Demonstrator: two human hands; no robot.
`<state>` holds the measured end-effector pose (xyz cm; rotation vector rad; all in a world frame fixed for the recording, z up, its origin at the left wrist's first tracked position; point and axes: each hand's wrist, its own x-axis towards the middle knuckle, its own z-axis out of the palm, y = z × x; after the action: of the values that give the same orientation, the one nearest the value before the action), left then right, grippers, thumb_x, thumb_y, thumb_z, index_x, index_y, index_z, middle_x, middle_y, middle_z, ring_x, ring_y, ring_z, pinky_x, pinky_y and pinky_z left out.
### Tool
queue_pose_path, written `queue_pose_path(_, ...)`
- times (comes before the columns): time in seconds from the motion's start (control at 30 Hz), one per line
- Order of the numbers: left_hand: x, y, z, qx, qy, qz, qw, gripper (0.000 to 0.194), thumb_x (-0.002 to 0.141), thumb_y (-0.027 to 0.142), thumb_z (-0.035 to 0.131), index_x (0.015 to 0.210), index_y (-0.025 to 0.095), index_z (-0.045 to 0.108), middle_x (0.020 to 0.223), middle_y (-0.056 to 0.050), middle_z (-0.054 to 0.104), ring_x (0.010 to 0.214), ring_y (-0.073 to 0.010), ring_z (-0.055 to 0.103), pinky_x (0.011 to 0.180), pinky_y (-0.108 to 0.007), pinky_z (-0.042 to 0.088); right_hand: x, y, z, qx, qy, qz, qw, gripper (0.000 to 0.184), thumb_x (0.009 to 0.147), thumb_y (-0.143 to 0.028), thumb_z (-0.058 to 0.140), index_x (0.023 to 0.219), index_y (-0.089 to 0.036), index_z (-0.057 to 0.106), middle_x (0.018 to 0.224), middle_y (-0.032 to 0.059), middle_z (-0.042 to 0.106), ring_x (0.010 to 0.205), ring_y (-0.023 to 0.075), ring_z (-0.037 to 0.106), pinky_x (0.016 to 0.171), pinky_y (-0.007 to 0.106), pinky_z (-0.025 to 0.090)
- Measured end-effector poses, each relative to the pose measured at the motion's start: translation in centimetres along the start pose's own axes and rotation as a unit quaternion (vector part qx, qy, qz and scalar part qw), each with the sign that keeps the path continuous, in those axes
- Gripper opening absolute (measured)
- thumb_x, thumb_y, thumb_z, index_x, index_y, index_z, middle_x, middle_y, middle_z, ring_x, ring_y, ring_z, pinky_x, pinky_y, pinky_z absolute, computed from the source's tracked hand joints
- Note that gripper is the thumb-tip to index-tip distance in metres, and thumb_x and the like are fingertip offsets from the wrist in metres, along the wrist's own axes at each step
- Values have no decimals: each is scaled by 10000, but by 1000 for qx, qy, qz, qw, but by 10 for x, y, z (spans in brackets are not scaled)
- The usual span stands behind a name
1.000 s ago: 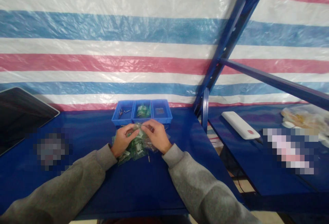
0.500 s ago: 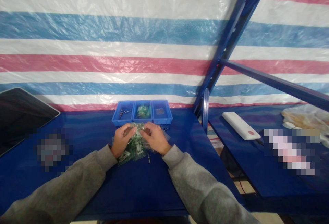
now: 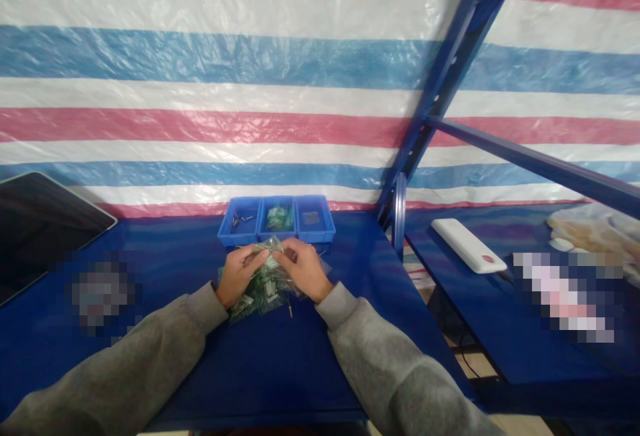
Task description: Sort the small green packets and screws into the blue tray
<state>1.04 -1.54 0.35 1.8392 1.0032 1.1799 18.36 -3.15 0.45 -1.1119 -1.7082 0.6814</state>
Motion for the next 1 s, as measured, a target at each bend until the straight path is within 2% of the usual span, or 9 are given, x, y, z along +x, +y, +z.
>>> queue_pose_path(0.2,-1,1,2,-13,20,13,1000,213,814,318,596,946,156,634,842,-31,666,754,-153,609,693,-242,487,1,-5,-4,-14,-10,-20,1000,291,875,-361,511,656,-174,555,649,-19,490,598,115,449,577,229,362)
queue_pose_path(0.3,-1,2,1,16,8,16,1000,197,836,331,563,866,152,642,762,-16,644,699,-138,581,651,-224,466,0,-6,-4,-10,-13,-13,1000,285,880,-348,504,657,-174,541,652,-22,481,597,112,445,577,227,359)
queue_pose_path(0.43,-1,3,-2,38,5,14,999,217,851,339,537,832,143,630,714,4,603,651,-116,529,613,-208,424,0,-6,-1,-3,-24,-21,999,183,858,-329,543,760,-178,575,687,-19,497,601,113,446,561,224,347)
queue_pose_path(0.6,-2,6,-1,35,13,-5,999,293,874,363,488,738,127,596,649,18,543,608,-103,477,576,-202,382,0,-10,1,-24,-24,-48,998,219,871,-300,517,692,-175,510,666,-21,458,597,110,423,564,228,324)
queue_pose_path(0.73,-2,8,0,-11,-1,-18,1000,247,843,366,543,810,129,602,714,8,584,641,-111,510,593,-202,403,1,-10,-2,-34,-34,-44,998,214,875,-279,508,689,-175,488,660,-26,452,593,108,411,560,229,308)
queue_pose_path(1.0,0,6,1,-32,28,-30,999,246,844,362,546,845,130,628,726,2,596,674,-116,528,627,-202,421,3,-3,-6,-54,-46,-58,996,336,854,-344,561,599,-175,421,598,-44,407,557,95,370,547,231,272)
